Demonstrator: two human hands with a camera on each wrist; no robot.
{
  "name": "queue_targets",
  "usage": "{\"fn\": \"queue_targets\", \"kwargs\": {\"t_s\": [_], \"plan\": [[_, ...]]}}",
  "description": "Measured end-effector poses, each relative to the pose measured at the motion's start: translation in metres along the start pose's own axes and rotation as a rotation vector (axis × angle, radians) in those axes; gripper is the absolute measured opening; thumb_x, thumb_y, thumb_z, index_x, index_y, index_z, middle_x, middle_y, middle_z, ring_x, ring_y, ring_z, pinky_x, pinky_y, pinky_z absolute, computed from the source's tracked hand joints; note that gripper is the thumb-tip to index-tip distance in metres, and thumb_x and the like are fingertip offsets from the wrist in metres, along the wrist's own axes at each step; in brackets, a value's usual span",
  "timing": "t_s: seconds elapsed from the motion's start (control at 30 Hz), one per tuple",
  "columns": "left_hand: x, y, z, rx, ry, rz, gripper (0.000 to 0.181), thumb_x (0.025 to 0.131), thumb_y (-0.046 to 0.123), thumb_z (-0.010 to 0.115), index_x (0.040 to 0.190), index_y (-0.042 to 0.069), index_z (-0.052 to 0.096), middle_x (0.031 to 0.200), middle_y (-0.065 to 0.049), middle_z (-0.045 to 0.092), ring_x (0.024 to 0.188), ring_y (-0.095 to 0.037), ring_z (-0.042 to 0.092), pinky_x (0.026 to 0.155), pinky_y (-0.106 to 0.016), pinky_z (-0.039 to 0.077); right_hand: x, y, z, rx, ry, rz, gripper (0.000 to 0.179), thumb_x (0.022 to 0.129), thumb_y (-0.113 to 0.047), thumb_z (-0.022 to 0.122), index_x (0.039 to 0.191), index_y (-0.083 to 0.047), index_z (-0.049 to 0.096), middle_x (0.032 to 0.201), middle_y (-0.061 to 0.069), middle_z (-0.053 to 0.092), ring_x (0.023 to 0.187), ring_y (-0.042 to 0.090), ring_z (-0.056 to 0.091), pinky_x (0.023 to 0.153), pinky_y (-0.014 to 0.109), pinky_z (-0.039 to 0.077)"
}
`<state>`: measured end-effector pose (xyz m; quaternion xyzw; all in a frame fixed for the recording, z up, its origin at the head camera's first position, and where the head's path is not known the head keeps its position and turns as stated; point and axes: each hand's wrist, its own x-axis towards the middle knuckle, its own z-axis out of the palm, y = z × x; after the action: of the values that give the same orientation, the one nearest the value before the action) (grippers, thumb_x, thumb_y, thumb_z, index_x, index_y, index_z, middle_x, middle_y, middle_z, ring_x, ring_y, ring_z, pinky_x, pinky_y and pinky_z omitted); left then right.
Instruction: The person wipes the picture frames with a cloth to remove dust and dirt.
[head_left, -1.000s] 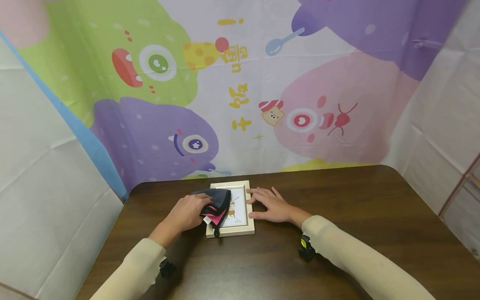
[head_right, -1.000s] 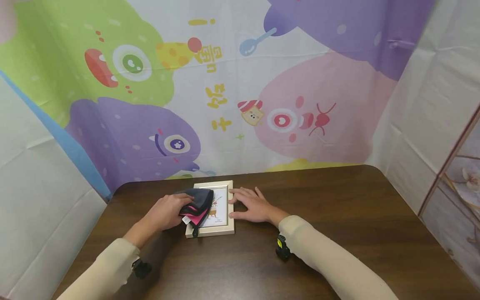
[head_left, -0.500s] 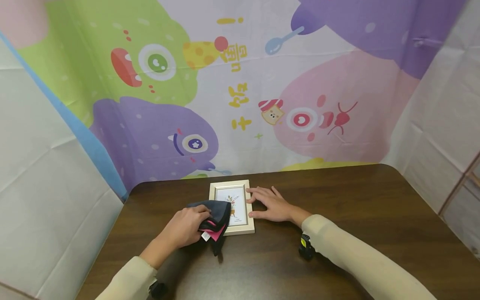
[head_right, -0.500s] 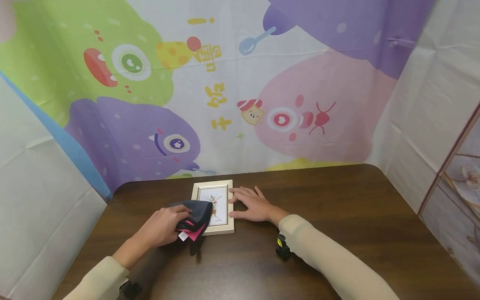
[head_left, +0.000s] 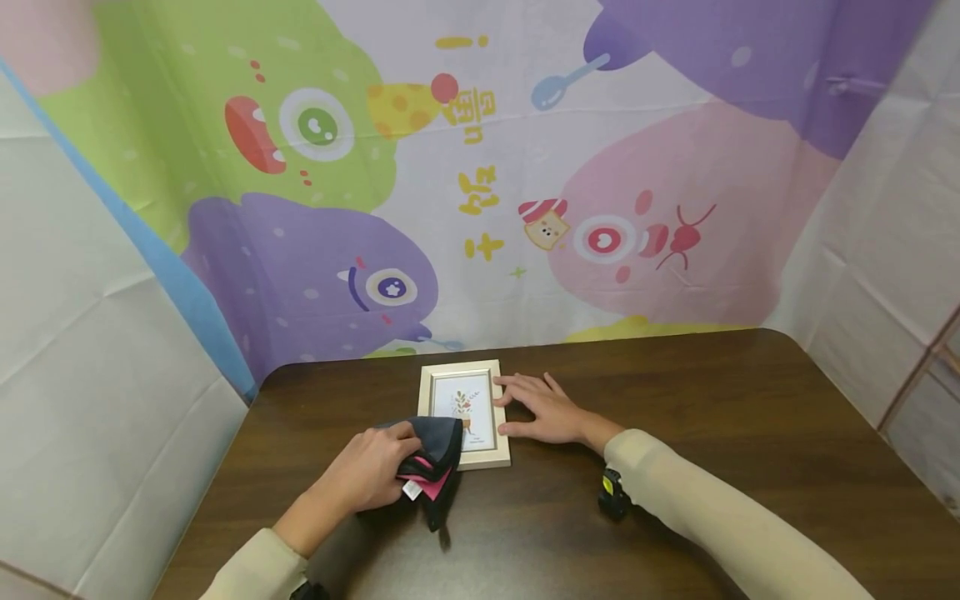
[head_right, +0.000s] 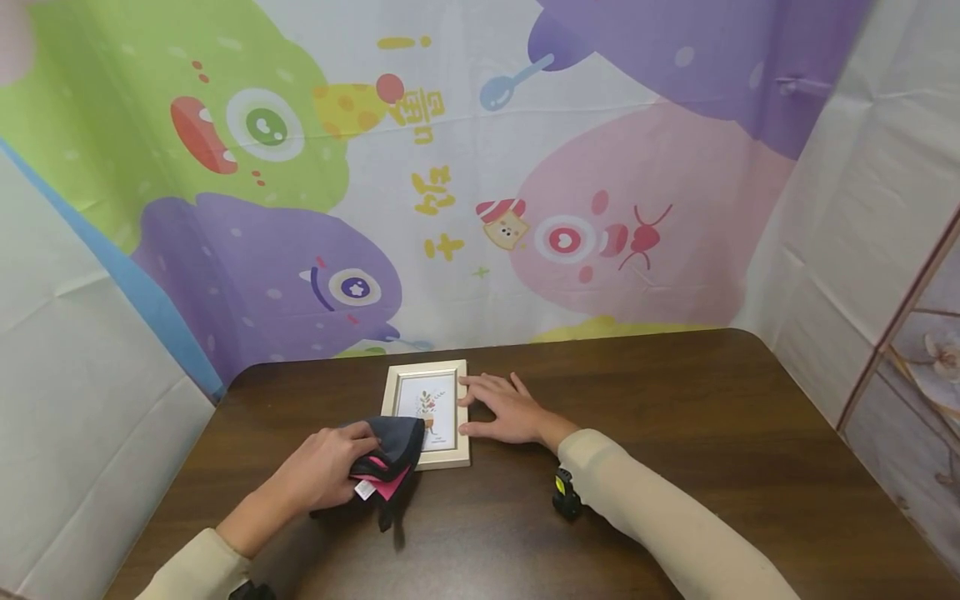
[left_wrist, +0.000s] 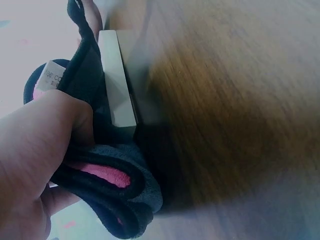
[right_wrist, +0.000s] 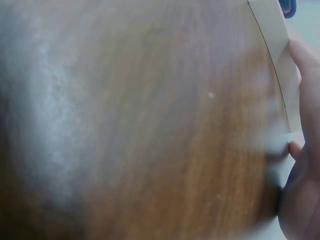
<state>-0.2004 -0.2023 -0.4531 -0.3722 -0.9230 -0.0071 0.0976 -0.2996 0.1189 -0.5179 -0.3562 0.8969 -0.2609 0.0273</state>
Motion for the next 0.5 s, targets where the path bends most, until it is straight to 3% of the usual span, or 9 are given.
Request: {"fn": "queue_targets", "kwargs": {"t_s": [0.2, 0.5], "plan": [[0.002, -0.005, 0.000, -0.017, 0.007, -0.005, 0.037, 0.060, 0.009, 0.070, 0.096, 0.015, 0.071, 0.101, 0.000, 0.062, 0.070, -0.021, 0.063, 0.057, -0.034, 0.051, 0.001, -0.001, 0.000, -0.007, -0.001, 0.003, 0.035, 0.089, -0.064, 0.056, 0.116, -0.043, 0.055, 0.158, -0.013, 0.027, 0.147, 0.023, 0.018, 0.110, 0.066, 0.001], [0.014, -0.013, 0.002, -0.008, -0.006, -0.049, 0.042, 0.063, 0.006, 0.067, 0.104, 0.012, 0.072, 0.106, -0.003, 0.063, 0.075, -0.022, 0.064, 0.058, -0.033, 0.051, 0.001, 0.002, 0.002, -0.002, 0.015, -0.019, 0.037, 0.088, -0.066, 0.055, 0.115, -0.041, 0.056, 0.157, -0.010, 0.029, 0.146, 0.028, 0.021, 0.108, 0.069, 0.003]]}}
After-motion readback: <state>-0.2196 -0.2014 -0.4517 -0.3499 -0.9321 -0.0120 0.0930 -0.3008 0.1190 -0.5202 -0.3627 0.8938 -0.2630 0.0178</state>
